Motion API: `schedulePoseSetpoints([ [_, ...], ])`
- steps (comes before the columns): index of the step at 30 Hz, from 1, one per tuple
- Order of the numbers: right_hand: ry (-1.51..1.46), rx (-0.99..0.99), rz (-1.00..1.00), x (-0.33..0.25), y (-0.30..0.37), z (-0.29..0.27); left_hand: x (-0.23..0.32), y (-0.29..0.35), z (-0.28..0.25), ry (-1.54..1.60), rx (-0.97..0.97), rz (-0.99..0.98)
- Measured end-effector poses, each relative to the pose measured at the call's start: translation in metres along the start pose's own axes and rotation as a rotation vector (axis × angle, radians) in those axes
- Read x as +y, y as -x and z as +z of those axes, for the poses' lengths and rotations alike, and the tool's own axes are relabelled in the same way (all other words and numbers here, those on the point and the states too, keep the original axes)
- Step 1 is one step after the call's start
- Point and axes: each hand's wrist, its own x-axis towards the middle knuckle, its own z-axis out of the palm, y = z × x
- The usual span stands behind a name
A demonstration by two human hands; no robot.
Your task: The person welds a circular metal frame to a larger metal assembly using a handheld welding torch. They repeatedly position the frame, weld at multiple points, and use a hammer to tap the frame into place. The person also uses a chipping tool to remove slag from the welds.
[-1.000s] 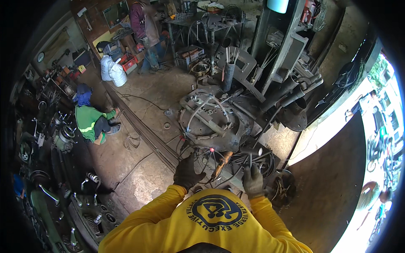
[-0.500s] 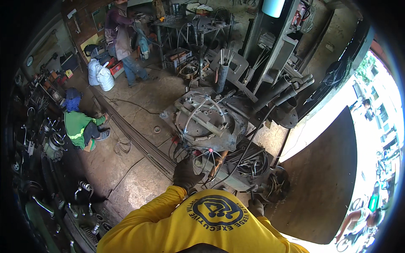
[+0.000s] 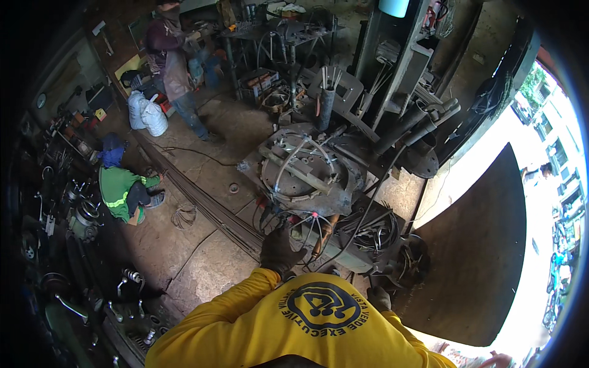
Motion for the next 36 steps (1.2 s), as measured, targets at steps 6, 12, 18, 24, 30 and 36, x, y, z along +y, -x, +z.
schedulePoseSetpoints([
  [6,0.119,-0.074,0.080,-0.019,-0.001,-0.004,-0.003,0.000,0.002,0.062,0.030,0.053],
  [12,0.041,-0.030,-0.024,-0.025,0.001,-0.006,-0.009,0.001,0.008,0.046,0.113,0.090],
  [18,-0.224,0.064,-0.077,-0.101,0.043,-0.051,-0.013,0.000,0.019,0.044,0.146,0.075],
  [24,-0.294,0.095,-0.156,-0.108,0.026,-0.050,-0.027,-0.006,0.044,0.032,0.240,0.153],
  [30,-0.449,0.076,-0.127,-0.144,0.027,-0.059,-0.030,-0.002,0.052,0.019,0.205,0.094],
  [36,-0.444,0.000,-0.130,-0.157,0.022,-0.056,-0.023,-0.005,0.039,-0.082,0.167,0.097],
])
